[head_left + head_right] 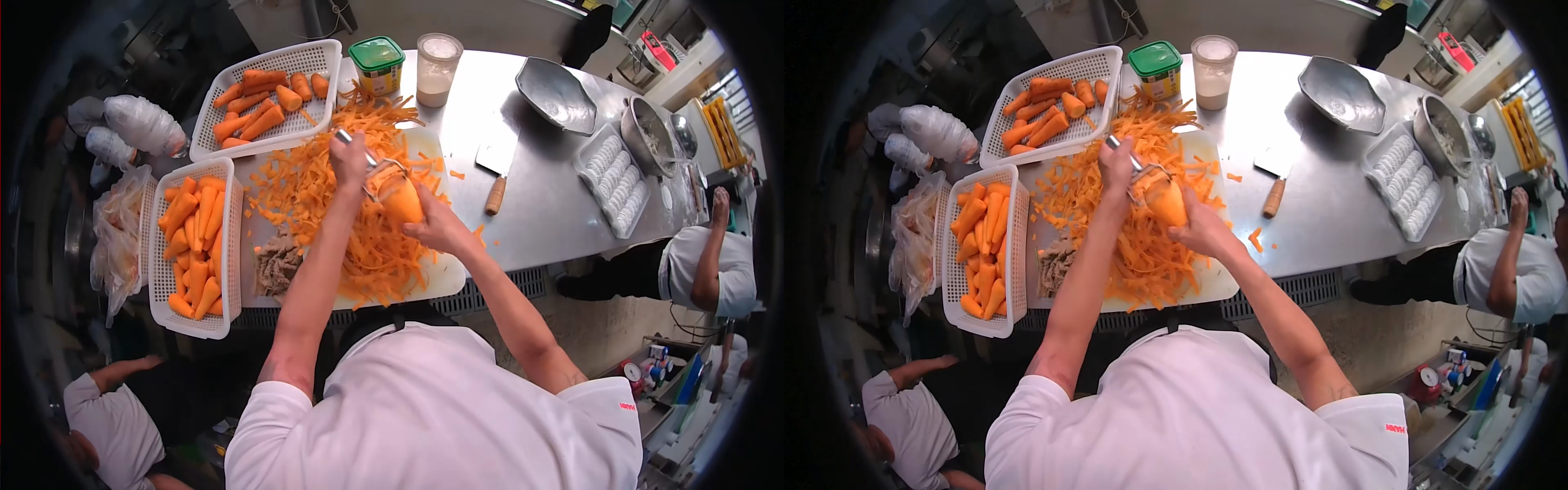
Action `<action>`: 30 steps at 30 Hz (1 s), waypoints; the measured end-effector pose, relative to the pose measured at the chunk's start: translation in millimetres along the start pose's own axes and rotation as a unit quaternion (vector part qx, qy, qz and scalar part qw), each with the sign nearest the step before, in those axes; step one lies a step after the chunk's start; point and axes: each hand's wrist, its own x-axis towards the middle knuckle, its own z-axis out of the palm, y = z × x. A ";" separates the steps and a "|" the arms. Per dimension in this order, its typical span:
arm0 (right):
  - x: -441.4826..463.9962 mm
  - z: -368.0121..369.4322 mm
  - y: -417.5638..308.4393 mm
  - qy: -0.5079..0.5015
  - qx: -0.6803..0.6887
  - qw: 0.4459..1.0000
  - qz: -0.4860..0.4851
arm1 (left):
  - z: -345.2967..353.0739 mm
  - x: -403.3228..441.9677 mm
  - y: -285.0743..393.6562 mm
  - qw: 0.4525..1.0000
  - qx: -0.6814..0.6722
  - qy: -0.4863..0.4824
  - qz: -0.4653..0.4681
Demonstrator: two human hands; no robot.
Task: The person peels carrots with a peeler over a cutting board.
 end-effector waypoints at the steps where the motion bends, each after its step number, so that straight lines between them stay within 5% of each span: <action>1: -1.7 0.7 4.7 0.014 -0.035 0.999 -0.027 | -9.8 16.1 -6.4 0.997 0.034 0.064 -0.008; 2: -2.2 0.8 7.9 0.030 -0.069 0.996 -0.054 | -22.7 30.8 -13.1 0.990 0.067 0.126 -0.014; 8: 2.4 6.5 -8.9 0.014 -0.141 0.990 -0.001 | 6.2 -3.4 13.2 0.999 0.015 0.029 -0.018; 12: -1.8 0.5 -11.7 0.028 -0.160 0.987 -0.007 | -20.8 35.1 5.8 0.985 0.102 0.141 -0.018; 16: -2.1 13.9 -1.8 0.083 -0.192 0.977 -0.049 | -1.9 -0.5 15.9 0.998 0.008 0.065 -0.007; 20: 3.1 14.6 -1.8 0.095 -0.259 0.959 -0.068 | -15.6 22.8 -11.2 0.991 0.093 0.050 -0.087; 23: 0.5 18.7 8.4 0.136 -0.243 0.949 -0.147 | -19.5 26.1 -18.1 0.994 0.070 0.073 -0.042; 27: -15.4 3.5 -7.5 0.093 -0.210 0.965 -0.128 | -53.7 52.0 -3.9 0.983 0.054 0.174 -0.011; 30: -7.0 2.3 4.9 0.044 -0.040 0.994 -0.086 | -73.2 36.1 10.0 0.990 0.006 0.138 0.011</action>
